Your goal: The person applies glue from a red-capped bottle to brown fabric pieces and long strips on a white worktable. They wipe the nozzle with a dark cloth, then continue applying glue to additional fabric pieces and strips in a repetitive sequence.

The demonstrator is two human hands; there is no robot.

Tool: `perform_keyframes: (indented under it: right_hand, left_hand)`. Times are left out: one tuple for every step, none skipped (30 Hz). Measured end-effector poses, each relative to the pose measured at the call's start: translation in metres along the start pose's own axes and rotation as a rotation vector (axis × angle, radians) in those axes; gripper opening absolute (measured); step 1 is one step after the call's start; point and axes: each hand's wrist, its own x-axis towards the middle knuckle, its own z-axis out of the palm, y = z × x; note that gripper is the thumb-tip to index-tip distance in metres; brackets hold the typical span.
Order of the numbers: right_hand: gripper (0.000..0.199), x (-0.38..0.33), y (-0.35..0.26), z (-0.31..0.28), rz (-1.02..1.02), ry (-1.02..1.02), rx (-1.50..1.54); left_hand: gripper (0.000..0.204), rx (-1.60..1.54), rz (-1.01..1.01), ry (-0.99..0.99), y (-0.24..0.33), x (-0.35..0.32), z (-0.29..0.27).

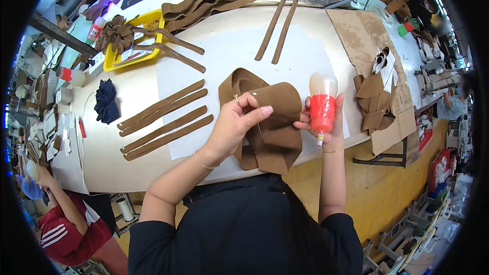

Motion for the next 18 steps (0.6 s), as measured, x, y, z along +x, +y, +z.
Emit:
perform_keyframes:
  right_hand:
    - [0.085, 0.0, 0.0, 0.0, 0.01, -0.02, -0.026]
    - [0.084, 0.001, 0.0, 0.0, 0.019, -0.04, -0.052]
    - [0.083, 0.001, 0.001, 0.0, 0.026, -0.062, -0.076]
    - [0.083, 0.002, 0.001, 0.0, 0.026, -0.04, -0.09]
    - [0.083, 0.003, 0.002, 0.0, 0.026, -0.017, -0.103]
    - [0.083, 0.004, 0.002, 0.001, 0.029, 0.006, -0.117]
    - [0.082, 0.003, 0.003, -0.002, 0.024, 0.054, -0.128]
    - [0.082, 0.001, 0.002, -0.008, 0.018, 0.102, -0.139]
    - [0.082, 0.002, 0.002, -0.008, 0.017, 0.148, -0.15]
    - [0.081, 0.0, 0.001, -0.007, -0.004, 0.181, -0.157]
    - [0.081, -0.002, -0.001, -0.004, -0.026, 0.215, -0.164]
    - [0.081, -0.005, -0.003, -0.001, -0.055, 0.254, -0.17]
    - [0.08, -0.008, -0.008, -0.003, -0.093, 0.285, -0.188]
    - [0.079, -0.011, -0.014, -0.005, -0.131, 0.316, -0.206]
    - [0.079, -0.014, -0.017, -0.003, -0.173, 0.348, -0.225]
    - [0.077, -0.017, -0.022, 0.001, -0.224, 0.405, -0.288]
    - [0.078, -0.018, -0.029, 0.005, -0.255, 0.398, -0.307]
    - [0.079, -0.019, -0.037, 0.01, -0.287, 0.389, -0.323]
  left_hand:
    - [0.008, -0.102, 0.006, -0.006, 0.003, -0.007, 0.003]
    - [0.009, -0.205, 0.011, -0.012, 0.007, -0.013, 0.008]
    - [0.01, -0.304, 0.016, -0.02, 0.01, -0.016, 0.01]
    - [0.024, -0.442, -0.054, -0.057, 0.013, -0.017, 0.004]
    - [0.029, -0.569, -0.151, -0.104, 0.016, -0.017, -0.001]
    - [0.033, -0.698, -0.246, -0.151, 0.02, -0.015, -0.006]
    - [0.038, -0.826, -0.343, -0.199, 0.022, -0.014, -0.009]
    - [0.051, -0.818, -0.456, -0.204, 0.018, -0.015, -0.011]
    - [0.053, -0.777, -0.446, -0.213, 0.017, -0.016, -0.01]
    - [0.055, -0.736, -0.436, -0.223, 0.016, -0.017, -0.007]
    - [0.057, -0.695, -0.427, -0.231, 0.016, -0.017, -0.006]
    - [0.067, -0.627, -0.394, -0.209, 0.021, -0.016, -0.004]
    - [0.069, -0.446, -0.281, -0.222, 0.029, -0.016, -0.002]
    - [0.07, -0.267, -0.168, -0.233, 0.039, -0.017, 0.0]
    - [0.072, -0.088, -0.056, -0.244, 0.047, -0.017, 0.002]
    - [0.073, 0.092, -0.005, -0.187, 0.054, -0.016, 0.003]
    - [0.068, 0.18, -0.011, -0.198, 0.059, -0.015, 0.0]
    - [0.064, 0.272, -0.018, -0.209, 0.066, -0.016, -0.002]
